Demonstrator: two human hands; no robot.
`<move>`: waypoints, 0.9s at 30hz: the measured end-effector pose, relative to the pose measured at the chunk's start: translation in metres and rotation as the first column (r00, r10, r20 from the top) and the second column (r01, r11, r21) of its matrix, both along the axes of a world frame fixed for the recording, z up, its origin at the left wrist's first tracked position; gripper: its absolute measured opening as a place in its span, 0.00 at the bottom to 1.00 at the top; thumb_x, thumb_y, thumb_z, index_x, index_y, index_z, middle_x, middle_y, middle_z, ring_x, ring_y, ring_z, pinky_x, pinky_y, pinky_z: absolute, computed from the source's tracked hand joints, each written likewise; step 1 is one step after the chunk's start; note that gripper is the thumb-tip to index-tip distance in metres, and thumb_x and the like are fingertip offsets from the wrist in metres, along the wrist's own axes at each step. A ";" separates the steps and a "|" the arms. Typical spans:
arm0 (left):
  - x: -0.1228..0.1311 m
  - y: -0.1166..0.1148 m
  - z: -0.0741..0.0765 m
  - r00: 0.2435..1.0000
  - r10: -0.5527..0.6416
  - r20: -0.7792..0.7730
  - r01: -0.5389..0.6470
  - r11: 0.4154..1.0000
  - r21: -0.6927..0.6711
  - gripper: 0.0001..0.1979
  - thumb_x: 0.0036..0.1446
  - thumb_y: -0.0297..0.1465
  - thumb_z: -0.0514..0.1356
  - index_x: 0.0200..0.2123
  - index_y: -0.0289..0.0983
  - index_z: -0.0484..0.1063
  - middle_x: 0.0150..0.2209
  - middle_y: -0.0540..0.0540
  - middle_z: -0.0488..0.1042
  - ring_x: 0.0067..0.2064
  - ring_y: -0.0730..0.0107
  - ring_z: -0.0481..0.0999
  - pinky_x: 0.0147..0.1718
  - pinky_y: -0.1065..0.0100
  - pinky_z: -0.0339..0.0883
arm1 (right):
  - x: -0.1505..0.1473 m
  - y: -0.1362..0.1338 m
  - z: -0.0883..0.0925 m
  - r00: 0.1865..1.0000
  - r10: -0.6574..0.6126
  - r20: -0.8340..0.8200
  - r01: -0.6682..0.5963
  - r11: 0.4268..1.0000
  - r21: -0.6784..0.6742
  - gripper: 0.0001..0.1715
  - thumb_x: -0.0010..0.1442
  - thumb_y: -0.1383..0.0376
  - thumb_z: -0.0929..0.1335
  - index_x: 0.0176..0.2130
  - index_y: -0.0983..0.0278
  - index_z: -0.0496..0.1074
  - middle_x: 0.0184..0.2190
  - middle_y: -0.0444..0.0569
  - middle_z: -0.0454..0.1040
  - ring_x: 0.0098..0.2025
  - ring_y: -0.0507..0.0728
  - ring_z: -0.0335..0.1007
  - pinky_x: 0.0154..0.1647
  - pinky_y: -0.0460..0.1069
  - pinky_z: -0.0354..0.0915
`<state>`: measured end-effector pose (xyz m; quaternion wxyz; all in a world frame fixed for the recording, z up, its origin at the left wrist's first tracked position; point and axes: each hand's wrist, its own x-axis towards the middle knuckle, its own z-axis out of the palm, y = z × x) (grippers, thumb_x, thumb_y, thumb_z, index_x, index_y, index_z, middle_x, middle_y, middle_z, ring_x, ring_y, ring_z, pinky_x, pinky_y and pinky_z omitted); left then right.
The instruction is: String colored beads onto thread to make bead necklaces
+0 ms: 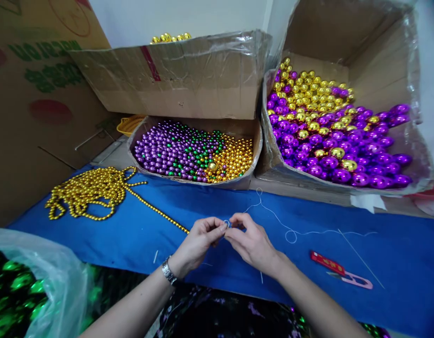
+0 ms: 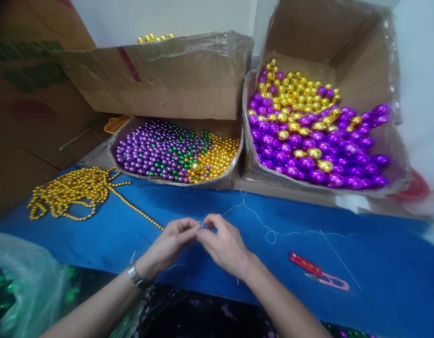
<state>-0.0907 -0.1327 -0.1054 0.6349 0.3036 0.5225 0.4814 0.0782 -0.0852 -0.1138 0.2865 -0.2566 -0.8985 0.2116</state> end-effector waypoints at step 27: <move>0.000 -0.008 0.007 0.936 0.019 -0.352 0.027 0.992 0.127 0.11 0.56 0.36 0.58 0.30 0.34 0.71 0.29 0.47 0.71 0.32 0.70 0.66 0.32 0.72 0.60 | -0.008 -0.018 0.000 0.970 -0.239 -0.046 0.241 0.970 0.043 0.11 0.63 0.66 0.64 0.44 0.60 0.73 0.37 0.50 0.72 0.37 0.55 0.70 0.41 0.49 0.63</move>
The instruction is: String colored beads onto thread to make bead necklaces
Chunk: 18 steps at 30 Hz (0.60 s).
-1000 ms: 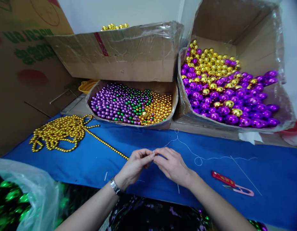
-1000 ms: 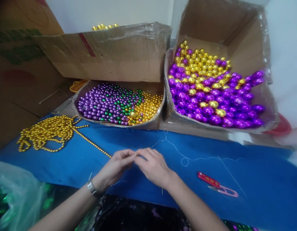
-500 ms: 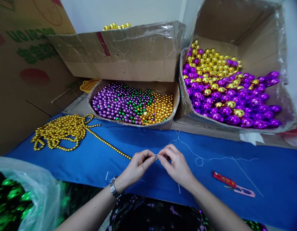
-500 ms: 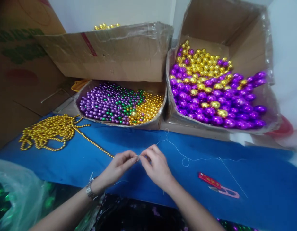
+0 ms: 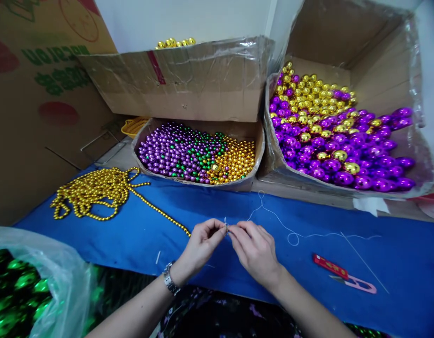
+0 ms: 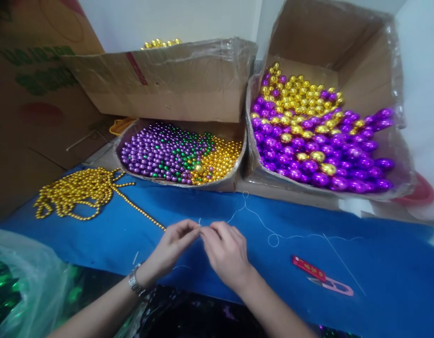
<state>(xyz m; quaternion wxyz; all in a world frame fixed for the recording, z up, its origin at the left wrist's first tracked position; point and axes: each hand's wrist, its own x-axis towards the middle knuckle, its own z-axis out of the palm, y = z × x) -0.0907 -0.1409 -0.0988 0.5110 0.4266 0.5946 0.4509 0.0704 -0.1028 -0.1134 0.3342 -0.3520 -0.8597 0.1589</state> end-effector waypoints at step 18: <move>0.002 -0.003 -0.008 0.939 -0.006 -0.343 0.077 0.978 0.192 0.10 0.60 0.35 0.53 0.31 0.36 0.68 0.28 0.48 0.69 0.30 0.71 0.67 0.30 0.72 0.62 | -0.014 0.006 0.002 0.899 -0.207 -0.386 -0.086 0.781 -0.619 0.10 0.61 0.62 0.62 0.33 0.63 0.69 0.27 0.46 0.69 0.29 0.52 0.66 0.31 0.47 0.62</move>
